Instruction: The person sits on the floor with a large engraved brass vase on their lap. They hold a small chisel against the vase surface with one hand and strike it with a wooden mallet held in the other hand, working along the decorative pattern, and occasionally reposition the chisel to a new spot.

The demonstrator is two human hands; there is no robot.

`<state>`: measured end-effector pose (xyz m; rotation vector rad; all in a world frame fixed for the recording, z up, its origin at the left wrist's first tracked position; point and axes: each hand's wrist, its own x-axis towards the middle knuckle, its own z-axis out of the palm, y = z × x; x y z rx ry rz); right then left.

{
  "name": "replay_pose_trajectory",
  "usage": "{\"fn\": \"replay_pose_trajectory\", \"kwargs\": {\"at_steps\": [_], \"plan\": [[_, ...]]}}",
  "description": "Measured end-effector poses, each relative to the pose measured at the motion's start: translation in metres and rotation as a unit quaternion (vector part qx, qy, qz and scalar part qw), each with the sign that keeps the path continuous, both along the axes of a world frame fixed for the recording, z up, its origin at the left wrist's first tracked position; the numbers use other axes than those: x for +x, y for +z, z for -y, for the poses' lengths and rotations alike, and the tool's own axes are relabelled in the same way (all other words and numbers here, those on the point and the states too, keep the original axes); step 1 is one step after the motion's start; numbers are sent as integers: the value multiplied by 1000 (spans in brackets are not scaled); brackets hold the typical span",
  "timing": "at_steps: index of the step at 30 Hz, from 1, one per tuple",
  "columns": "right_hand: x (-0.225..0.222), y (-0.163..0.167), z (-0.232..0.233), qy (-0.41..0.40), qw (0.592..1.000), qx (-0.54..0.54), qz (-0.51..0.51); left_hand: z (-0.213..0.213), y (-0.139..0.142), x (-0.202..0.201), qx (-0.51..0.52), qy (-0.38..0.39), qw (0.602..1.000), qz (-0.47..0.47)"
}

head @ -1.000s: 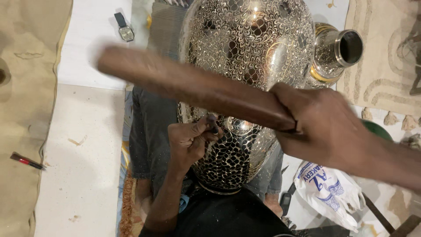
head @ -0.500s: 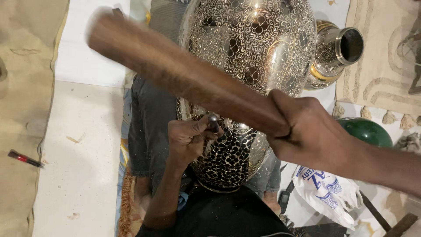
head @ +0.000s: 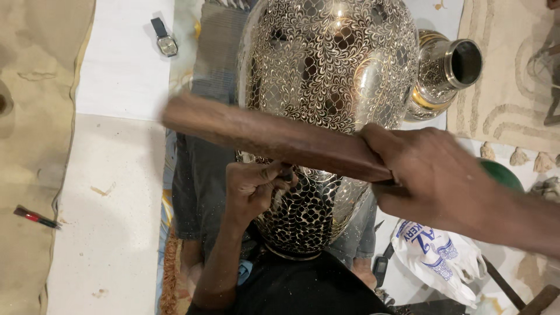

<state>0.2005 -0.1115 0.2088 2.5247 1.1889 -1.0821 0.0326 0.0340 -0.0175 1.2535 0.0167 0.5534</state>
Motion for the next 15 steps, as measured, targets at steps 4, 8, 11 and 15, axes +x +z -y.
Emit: {"fn": "replay_pose_trajectory", "kwargs": {"at_steps": [4,8,11,15], "plan": [[-2,0,-1,18,999,-32,22,2,-2,1,6,25,1000,1],[3,-5,2,-10,998,64,14,1,-6,7,45,54,997,13],[9,-11,6,-42,985,168,-17,0,-8,9,-37,27,998,42],[9,-12,6,-12,975,222,-12,3,-7,6,-7,19,999,27]]}}
